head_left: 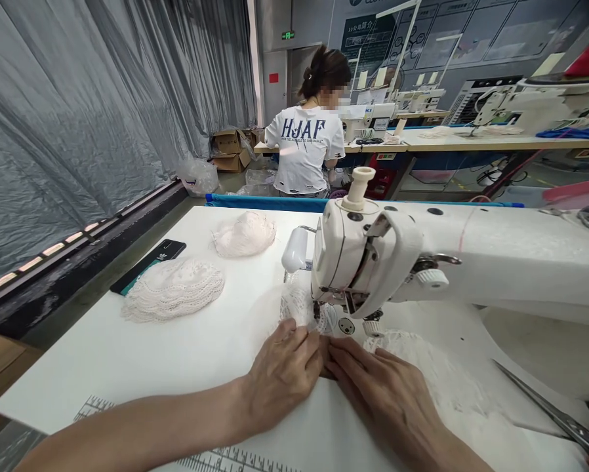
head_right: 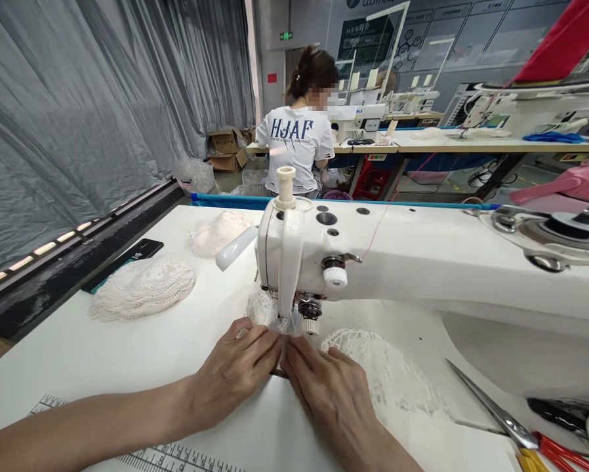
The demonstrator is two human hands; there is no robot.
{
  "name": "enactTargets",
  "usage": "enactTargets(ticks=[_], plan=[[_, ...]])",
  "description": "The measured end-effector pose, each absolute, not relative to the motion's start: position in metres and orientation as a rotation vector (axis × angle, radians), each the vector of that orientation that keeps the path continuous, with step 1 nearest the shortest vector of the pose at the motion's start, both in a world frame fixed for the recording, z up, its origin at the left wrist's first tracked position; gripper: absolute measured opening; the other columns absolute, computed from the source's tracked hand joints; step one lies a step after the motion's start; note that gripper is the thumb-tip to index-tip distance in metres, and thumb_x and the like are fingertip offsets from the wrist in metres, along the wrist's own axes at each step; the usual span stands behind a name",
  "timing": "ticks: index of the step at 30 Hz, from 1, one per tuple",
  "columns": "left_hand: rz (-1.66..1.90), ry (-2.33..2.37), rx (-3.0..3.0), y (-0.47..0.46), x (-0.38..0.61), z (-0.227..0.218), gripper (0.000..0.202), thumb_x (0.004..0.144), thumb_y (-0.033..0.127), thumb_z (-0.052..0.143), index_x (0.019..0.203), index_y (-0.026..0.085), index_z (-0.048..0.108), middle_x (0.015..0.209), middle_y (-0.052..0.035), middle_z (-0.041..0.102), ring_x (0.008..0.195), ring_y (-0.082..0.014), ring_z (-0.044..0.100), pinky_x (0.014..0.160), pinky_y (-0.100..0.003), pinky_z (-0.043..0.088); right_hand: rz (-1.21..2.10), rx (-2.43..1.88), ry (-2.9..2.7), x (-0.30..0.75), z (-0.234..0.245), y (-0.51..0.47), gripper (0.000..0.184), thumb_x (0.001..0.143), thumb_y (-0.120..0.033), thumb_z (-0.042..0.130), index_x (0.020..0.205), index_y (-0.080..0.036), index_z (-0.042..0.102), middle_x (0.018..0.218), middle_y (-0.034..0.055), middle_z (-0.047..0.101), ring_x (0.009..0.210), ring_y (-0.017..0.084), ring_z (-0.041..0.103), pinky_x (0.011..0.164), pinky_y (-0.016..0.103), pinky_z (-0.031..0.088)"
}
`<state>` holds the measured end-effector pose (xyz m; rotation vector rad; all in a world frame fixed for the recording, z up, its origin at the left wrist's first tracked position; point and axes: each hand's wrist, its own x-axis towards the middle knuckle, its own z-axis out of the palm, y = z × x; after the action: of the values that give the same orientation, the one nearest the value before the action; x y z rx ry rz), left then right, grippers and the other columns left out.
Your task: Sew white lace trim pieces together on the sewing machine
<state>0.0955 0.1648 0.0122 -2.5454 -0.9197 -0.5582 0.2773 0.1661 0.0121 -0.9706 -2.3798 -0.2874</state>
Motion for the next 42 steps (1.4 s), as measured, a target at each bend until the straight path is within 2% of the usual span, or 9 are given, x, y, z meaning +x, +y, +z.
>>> enactTargets(ticks=[3,7,11,13,18,24,30,33,42], plan=[[-0.583,-0.928,-2.523,0.165,0.096,0.011,0.015,0.082,0.000,0.050,0.083,0.010,0.061,0.077,-0.0031,0.060,0.075,-0.0148,0.055,0.081,-0.034,0.043,-0.250,-0.979,-2.388,0.276,0.012,0.166,0.034,0.096,-0.018,0.031,0.085,-0.015,0.063,0.081,0.0057,0.067,0.048,0.010,0.053,0.044,0.024,0.032],[-0.613,-0.937,-2.501,0.167,0.094,0.012,0.016,0.082,0.001,0.050,0.074,0.012,0.059,0.070,-0.0010,0.056,0.071,-0.0148,0.054,0.078,-0.034,0.043,-0.253,-1.004,-2.403,0.272,0.011,0.165,0.035,0.098,-0.023,0.028,0.103,-0.013,0.061,0.081,0.0056,0.066,0.046,0.009,0.052,0.043,0.023,0.035],[-0.595,-0.940,-2.507,0.168,0.092,0.015,0.017,0.083,0.001,0.049,0.074,0.012,0.058,0.070,-0.0012,0.056,0.071,-0.0143,0.053,0.077,-0.033,0.042,-0.239,-1.008,-2.421,0.271,0.010,0.164,0.036,0.098,-0.023,0.029,0.095,-0.015,0.064,0.083,0.0059,0.066,0.044,0.008,0.051,0.044,0.022,0.036],[-0.596,-0.943,-2.519,0.167,0.092,0.015,0.018,0.084,0.001,0.047,0.076,0.011,0.060,0.075,-0.0030,0.059,0.076,-0.0148,0.055,0.079,-0.033,0.043,-0.239,-0.998,-2.427,0.272,0.010,0.164,0.038,0.098,-0.024,0.029,0.093,-0.015,0.065,0.088,0.0069,0.067,0.048,0.008,0.054,0.046,0.023,0.037],[-0.631,-0.925,-2.531,0.164,0.093,0.008,0.017,0.082,0.000,0.048,0.084,0.008,0.063,0.091,-0.0074,0.064,0.087,-0.0168,0.057,0.085,-0.035,0.043,-0.275,-0.972,-2.476,0.276,0.013,0.164,0.044,0.100,-0.031,0.024,0.103,-0.013,0.064,0.109,0.0105,0.066,0.061,0.011,0.063,0.051,0.024,0.042],[-0.626,-0.881,-2.527,0.163,0.093,0.001,0.015,0.084,0.003,0.048,0.084,0.008,0.063,0.105,-0.0124,0.063,0.102,-0.0207,0.055,0.090,-0.038,0.041,-0.412,-0.986,-2.512,0.280,0.012,0.162,0.045,0.100,-0.033,0.025,0.104,-0.012,0.065,0.109,0.0104,0.067,0.051,0.010,0.059,0.048,0.024,0.042],[-0.564,-0.872,-2.536,0.164,0.093,0.004,0.017,0.084,0.004,0.048,0.077,0.009,0.062,0.087,-0.0098,0.063,0.083,-0.0192,0.057,0.083,-0.038,0.043,-0.425,-0.995,-2.538,0.279,0.010,0.160,0.044,0.099,-0.035,0.027,0.107,-0.014,0.065,0.113,0.0104,0.065,0.055,0.011,0.058,0.050,0.025,0.042],[-0.575,-0.886,-2.500,0.165,0.093,0.006,0.018,0.082,0.001,0.048,0.076,0.009,0.063,0.081,-0.0081,0.063,0.080,-0.0183,0.057,0.083,-0.037,0.044,-0.367,-0.998,-2.578,0.276,0.010,0.160,0.048,0.099,-0.038,0.024,0.110,-0.013,0.064,0.116,0.0106,0.064,0.050,0.009,0.054,0.050,0.025,0.043],[-0.615,-0.880,-2.485,0.168,0.092,0.007,0.020,0.082,0.001,0.047,0.074,0.010,0.062,0.081,-0.0071,0.063,0.081,-0.0172,0.057,0.083,-0.036,0.044,-0.391,-1.001,-2.574,0.276,0.010,0.161,0.048,0.099,-0.038,0.024,0.108,-0.014,0.064,0.115,0.0088,0.064,0.048,0.010,0.053,0.047,0.024,0.043]])
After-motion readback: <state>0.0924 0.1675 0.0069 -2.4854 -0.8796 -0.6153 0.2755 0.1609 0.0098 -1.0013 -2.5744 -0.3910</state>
